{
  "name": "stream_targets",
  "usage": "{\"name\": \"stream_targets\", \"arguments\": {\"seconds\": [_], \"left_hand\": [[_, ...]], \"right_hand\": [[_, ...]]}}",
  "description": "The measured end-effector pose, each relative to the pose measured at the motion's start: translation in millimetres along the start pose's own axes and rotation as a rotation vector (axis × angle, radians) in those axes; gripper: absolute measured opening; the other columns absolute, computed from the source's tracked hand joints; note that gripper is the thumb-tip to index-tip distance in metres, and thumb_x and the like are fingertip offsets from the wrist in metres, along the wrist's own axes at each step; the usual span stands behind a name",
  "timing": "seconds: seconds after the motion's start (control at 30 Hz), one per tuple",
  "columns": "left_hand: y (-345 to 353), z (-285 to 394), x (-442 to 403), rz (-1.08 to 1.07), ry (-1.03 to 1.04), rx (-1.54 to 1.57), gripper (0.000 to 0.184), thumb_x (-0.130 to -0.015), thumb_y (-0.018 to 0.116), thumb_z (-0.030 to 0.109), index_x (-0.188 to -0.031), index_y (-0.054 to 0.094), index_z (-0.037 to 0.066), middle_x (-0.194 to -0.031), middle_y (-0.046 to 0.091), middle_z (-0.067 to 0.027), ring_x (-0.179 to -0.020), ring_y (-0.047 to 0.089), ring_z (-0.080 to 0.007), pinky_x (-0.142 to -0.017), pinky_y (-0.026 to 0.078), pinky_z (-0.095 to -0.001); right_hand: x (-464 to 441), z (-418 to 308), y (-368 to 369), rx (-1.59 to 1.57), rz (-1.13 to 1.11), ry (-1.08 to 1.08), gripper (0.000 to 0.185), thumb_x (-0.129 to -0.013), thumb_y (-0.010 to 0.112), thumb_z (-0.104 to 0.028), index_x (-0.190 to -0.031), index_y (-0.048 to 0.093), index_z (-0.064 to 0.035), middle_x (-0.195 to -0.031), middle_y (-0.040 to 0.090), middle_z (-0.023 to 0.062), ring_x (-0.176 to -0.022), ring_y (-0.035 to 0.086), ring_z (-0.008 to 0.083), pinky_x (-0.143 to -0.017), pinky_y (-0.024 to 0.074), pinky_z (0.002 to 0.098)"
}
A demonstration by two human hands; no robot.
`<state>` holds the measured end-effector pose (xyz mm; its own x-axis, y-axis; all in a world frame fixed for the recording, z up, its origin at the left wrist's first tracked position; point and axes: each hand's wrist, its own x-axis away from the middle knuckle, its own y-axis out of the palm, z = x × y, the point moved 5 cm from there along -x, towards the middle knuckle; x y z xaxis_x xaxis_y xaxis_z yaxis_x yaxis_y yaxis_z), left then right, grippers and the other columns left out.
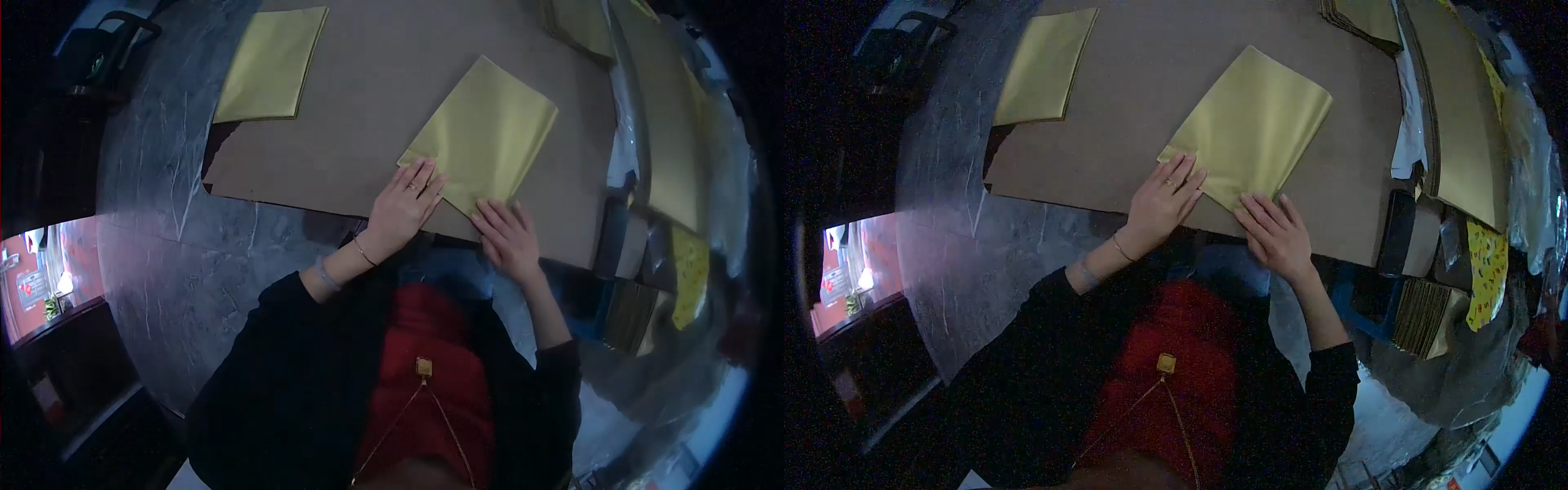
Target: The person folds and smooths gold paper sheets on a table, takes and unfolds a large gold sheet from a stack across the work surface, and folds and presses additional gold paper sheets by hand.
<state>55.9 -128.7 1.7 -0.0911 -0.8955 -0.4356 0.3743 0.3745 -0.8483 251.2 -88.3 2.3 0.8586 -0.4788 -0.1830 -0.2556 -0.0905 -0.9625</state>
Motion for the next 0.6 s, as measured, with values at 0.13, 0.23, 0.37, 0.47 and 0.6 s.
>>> {"name": "stream_targets", "arguments": {"seconds": [0.13,0.23,0.37,0.47,0.6], "left_hand": [[0.3,0.3,-1.0,-0.014,0.033,0.005,0.036,-0.083,0.066,0.024,-0.114,0.063,0.008,-0.128,0.053,-0.0139,-0.120,0.050,-0.0298,-0.096,0.044,-0.0401],[0.3,7.5,-5.9,-0.032,0.024,-0.024,0.038,-0.081,0.067,0.027,-0.112,0.063,0.006,-0.125,0.054,-0.0165,-0.117,0.051,-0.0311,-0.094,0.045,-0.0404],[9.7,22.3,-16.6,0.049,-0.095,-0.030,0.042,-0.078,0.070,0.030,-0.104,0.063,-0.002,-0.114,0.057,-0.0184,-0.112,0.053,-0.0356,-0.091,0.046,-0.0417],[14.1,25.8,-21.7,0.065,-0.173,0.082,0.051,-0.074,0.073,0.032,-0.104,0.059,-0.006,-0.112,0.056,-0.0184,-0.113,0.050,-0.0392,-0.093,0.044,-0.0438],[21.7,27.0,-19.2,0.031,-0.163,0.019,0.060,-0.073,0.071,0.033,-0.115,0.052,-0.005,-0.123,0.050,-0.0191,-0.119,0.044,-0.0406,-0.094,0.042,-0.0450]], "right_hand": [[2.4,4.4,3.4,-0.039,0.017,0.013,0.046,-0.082,0.064,-0.018,-0.127,0.055,-0.0178,-0.137,0.048,0.0000,-0.129,0.042,0.0177,-0.110,0.0268,0.0417],[3.0,5.9,3.9,-0.046,0.055,-0.002,0.045,-0.082,0.065,-0.019,-0.126,0.055,-0.0178,-0.137,0.048,-0.0002,-0.128,0.043,0.0172,-0.111,0.0263,0.0421],[3.6,5.7,5.3,-0.066,0.046,-0.006,0.045,-0.082,0.065,-0.017,-0.126,0.056,-0.0173,-0.137,0.049,-0.0002,-0.128,0.044,0.0173,-0.111,0.0267,0.0427],[2.2,5.4,4.3,-0.058,0.050,-0.007,0.046,-0.081,0.066,-0.016,-0.126,0.056,-0.0171,-0.137,0.049,0.0000,-0.128,0.044,0.0175,-0.111,0.0265,0.0432],[2.3,4.5,4.1,-0.080,0.048,0.007,0.046,-0.081,0.065,-0.016,-0.126,0.056,-0.0170,-0.137,0.048,0.0002,-0.128,0.044,0.0179,-0.111,0.0269,0.0435]]}}
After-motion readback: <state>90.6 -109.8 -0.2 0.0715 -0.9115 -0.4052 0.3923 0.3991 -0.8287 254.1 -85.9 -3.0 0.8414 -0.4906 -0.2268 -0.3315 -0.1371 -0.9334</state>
